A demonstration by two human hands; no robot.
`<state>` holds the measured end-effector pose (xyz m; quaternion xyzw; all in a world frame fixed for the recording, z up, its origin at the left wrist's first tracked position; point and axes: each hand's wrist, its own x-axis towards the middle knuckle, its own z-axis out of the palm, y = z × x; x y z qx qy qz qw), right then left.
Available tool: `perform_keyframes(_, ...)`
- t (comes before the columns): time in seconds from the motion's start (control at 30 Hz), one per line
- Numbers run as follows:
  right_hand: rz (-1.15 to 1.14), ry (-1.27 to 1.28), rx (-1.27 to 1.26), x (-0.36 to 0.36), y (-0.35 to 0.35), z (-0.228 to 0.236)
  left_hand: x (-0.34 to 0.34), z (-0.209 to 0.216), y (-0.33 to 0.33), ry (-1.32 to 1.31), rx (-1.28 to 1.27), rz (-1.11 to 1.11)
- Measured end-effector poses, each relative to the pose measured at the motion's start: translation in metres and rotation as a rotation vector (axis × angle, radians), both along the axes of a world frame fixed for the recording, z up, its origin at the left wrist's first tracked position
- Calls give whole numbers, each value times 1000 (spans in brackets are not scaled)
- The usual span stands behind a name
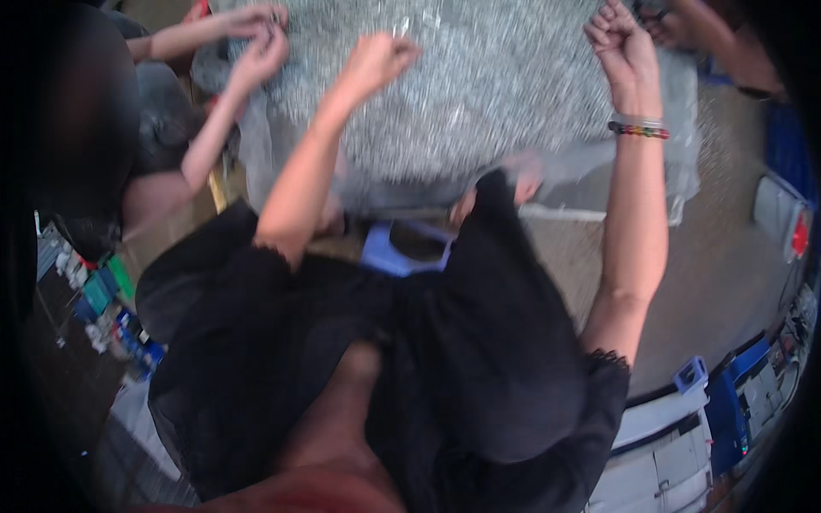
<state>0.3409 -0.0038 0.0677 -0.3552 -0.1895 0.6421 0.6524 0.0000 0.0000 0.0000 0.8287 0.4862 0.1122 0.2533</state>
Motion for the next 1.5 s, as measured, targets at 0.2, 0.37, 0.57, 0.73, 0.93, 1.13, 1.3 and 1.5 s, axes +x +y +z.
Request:
perform_keyframes(0.2,127,49,-312,-62,-137,-90,20,-54,-68,29,-197,-332)
perform_keyframes(0.37,-45,-287,-380,-84,-172,-120,35,-69,-109,-69,86,-283)
perform_keyframes(0.57,58,-1401,-78,-128,-164,-155,17,-66,-72,-309,-360,63)
perform_keyframes(0.73,134,-1454,-133,-146,-153,-160,3,-39,-53,-956,-1007,266)
perform_keyframes(0.93,-30,-491,-386,-136,-158,-147,15,-66,-98,-221,-356,-55)
perform_keyframes(1.13,-155,45,-379,-119,-157,-120,24,-77,-115,-93,-121,-91)
perform_keyframes(1.3,-241,502,-195,-106,-165,-120,17,-74,-91,-207,-53,-67)
perform_keyframes(1.5,-125,731,-101,-100,-171,-134,12,-69,-58,-292,-169,18)
